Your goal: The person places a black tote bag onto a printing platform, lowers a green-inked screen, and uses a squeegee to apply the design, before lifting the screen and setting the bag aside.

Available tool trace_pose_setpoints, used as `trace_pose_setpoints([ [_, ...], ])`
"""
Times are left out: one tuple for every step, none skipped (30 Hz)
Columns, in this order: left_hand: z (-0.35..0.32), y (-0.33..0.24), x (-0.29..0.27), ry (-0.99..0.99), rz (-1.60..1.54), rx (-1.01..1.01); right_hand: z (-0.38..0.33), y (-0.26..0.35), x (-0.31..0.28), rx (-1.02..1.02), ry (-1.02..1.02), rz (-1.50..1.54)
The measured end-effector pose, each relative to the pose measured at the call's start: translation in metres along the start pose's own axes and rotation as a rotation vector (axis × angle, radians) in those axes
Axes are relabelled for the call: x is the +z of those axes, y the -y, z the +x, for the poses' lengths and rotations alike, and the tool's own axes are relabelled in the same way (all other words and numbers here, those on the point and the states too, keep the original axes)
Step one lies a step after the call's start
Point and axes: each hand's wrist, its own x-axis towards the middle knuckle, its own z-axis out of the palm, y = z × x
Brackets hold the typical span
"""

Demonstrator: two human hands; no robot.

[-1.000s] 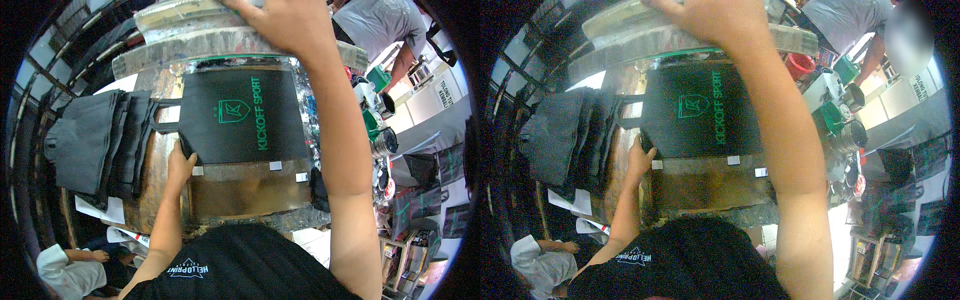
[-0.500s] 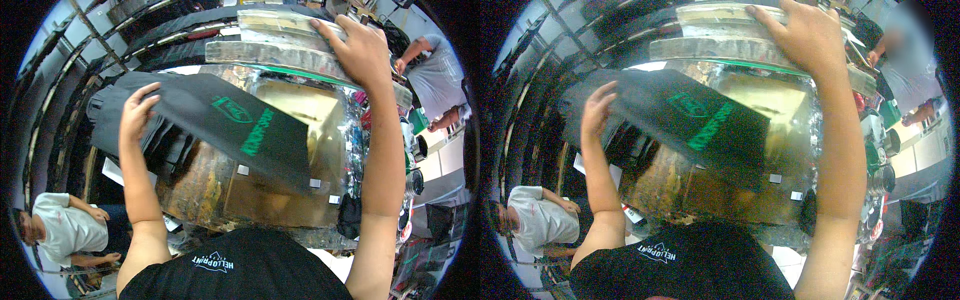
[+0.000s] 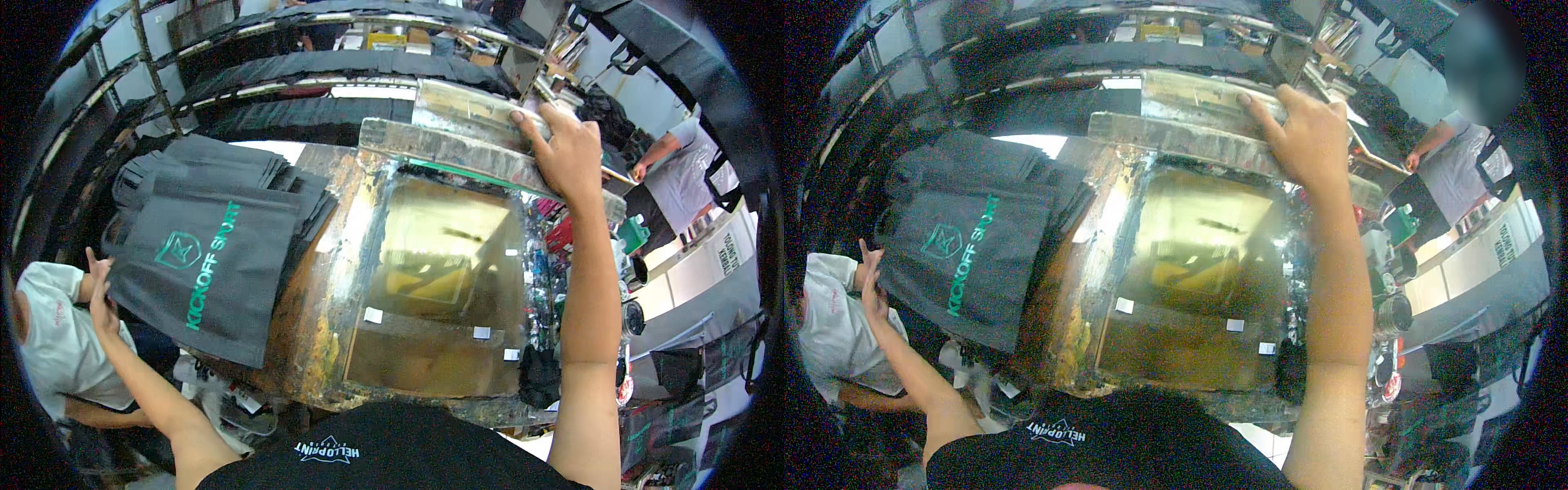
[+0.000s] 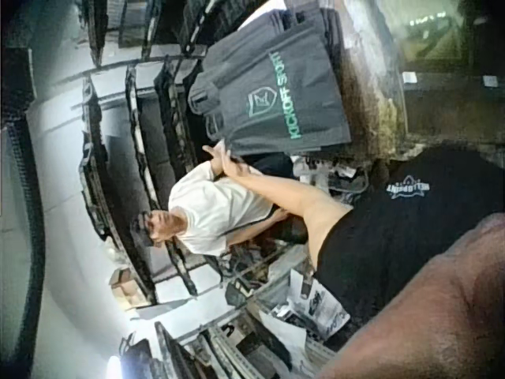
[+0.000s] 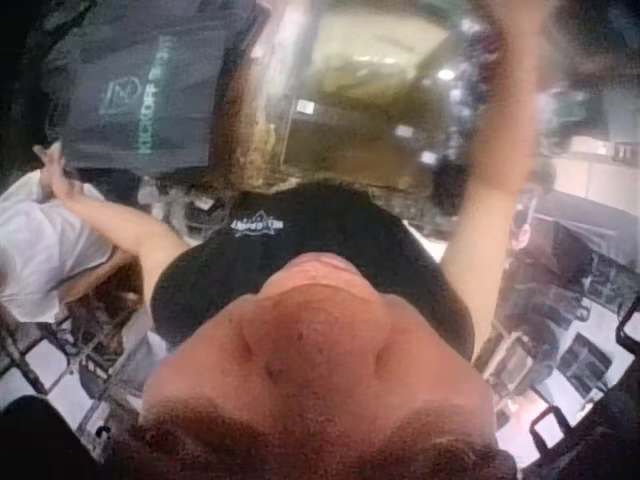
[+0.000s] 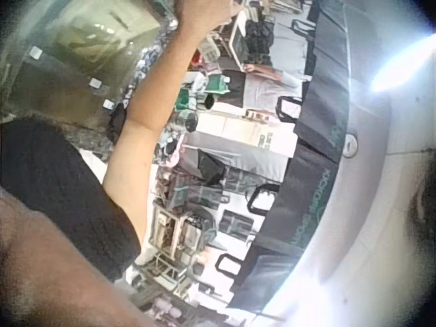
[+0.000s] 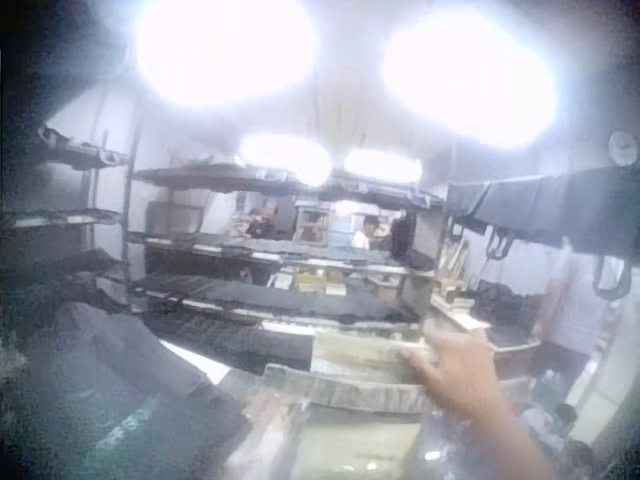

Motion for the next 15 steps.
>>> trace_pose_setpoints([
  [-0.003, 0.023, -0.002, -0.058, 0.006, -0.008, -0.002, -0.003, 0.0, -0.004, -0.004, -0.016],
  [-0.011, 0.035, -0.01, -0.131, 0.022, -0.009, -0.002, 0.0, -0.001, -0.011, -0.011, -0.012],
  [-0.015, 0.046, -0.017, -0.205, 0.038, -0.01, 0.0, 0.004, -0.005, 0.01, 0.04, -0.038],
  [-0.019, 0.054, -0.02, -0.224, 0.034, 0.018, -0.001, 0.008, -0.007, 0.009, 0.033, -0.03],
  [-0.023, 0.061, -0.023, -0.243, 0.03, 0.048, -0.002, 0.01, -0.006, 0.008, 0.026, -0.019],
  [-0.027, 0.067, -0.025, -0.265, 0.028, 0.079, -0.003, 0.011, -0.006, 0.007, 0.019, -0.007],
  [-0.026, 0.063, -0.038, -0.339, 0.097, 0.13, 0.001, 0.01, -0.007, 0.012, 0.069, -0.038],
  [-0.027, 0.063, -0.02, -0.476, 0.222, 0.145, -0.001, 0.008, -0.011, 0.016, 0.071, -0.049],
  [-0.031, 0.065, 0.001, -0.612, 0.35, 0.16, -0.004, 0.005, -0.013, 0.021, 0.073, -0.059],
  [-0.041, 0.059, 0.021, -0.753, 0.486, 0.185, -0.008, 0.002, -0.012, 0.032, 0.072, -0.057],
  [-0.062, 0.051, 0.025, -0.903, 0.741, 0.338, -0.007, 0.004, -0.009, 0.037, 0.067, -0.06],
  [-0.09, 0.044, 0.047, -1.194, 1.101, 0.312, -0.005, 0.01, -0.01, 0.031, 0.07, -0.058],
  [-0.131, 0.02, 0.093, -1.163, 1.076, 0.792, -0.007, 0.011, -0.014, 0.032, 0.081, -0.072],
  [-0.174, -0.001, 0.14, -1.124, 1.046, 0.904, -0.007, 0.013, -0.016, 0.027, 0.08, -0.072],
  [-0.213, -0.012, 0.188, -1.119, 0.987, 1.116, -0.005, 0.018, -0.017, 0.04, 0.092, -0.045],
])
